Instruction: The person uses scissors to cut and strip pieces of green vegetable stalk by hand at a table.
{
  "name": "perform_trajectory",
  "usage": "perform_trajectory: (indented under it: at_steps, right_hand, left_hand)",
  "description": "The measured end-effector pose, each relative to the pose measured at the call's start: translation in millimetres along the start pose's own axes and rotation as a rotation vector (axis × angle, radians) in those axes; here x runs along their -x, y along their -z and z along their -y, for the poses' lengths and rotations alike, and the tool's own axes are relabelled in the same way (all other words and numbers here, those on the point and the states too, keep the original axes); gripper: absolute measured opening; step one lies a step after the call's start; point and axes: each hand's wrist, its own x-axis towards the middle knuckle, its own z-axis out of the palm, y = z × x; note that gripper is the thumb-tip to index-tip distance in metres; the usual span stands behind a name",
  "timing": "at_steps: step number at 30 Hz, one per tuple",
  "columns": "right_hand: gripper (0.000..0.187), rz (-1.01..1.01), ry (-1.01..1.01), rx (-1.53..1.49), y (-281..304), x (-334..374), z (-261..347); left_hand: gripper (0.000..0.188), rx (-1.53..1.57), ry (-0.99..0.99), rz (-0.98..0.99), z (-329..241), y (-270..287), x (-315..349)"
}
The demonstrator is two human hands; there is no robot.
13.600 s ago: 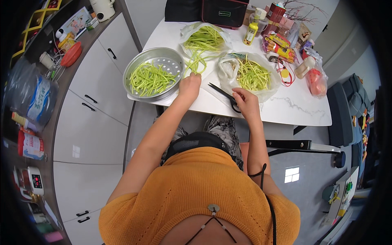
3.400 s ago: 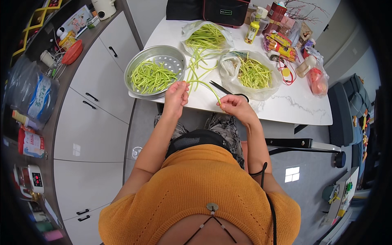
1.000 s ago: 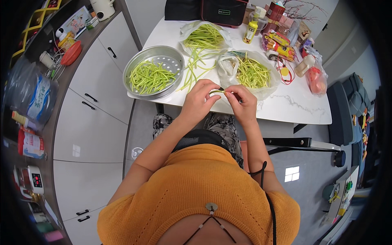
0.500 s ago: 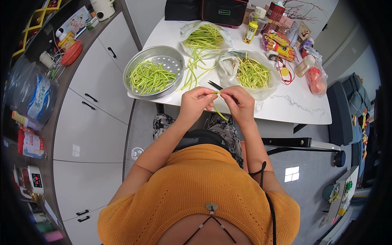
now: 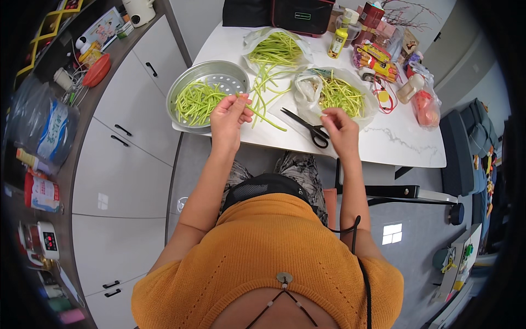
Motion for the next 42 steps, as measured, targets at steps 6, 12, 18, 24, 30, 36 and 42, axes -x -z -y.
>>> perform_trajectory:
  at_steps: [6,12,18,24,30,36,42]
  right_hand:
    - [0.016,-0.23,0.184,0.25,19,-39,-30]
    - [0.017,0.078,0.074,0.175,4,-15,-4]
    - [0.016,0.355,0.139,0.142,-17,6,38]
    - [0.018,0.423,0.082,0.111,-22,9,39]
    - [0.016,0.52,-0.027,0.004,-21,10,40]
    - [0.011,0.495,-0.188,-0.402,-24,14,27]
    - [0.011,0.4,-0.085,-0.587,-25,16,33]
  left_hand:
    - [0.011,-0.003,-0.01,-0.009,0,0,0]
    - [0.014,-0.108,-0.038,0.027,3,-1,2]
    - [0.015,-0.188,-0.076,0.049,5,-8,5]
    - [0.015,-0.174,-0.055,0.064,5,-12,7]
    - [0.016,-0.181,-0.082,0.08,9,-12,8]
    - [0.014,-0.082,0.03,0.069,6,-10,4]
    - [0.011,0.166,0.323,0.084,29,1,4]
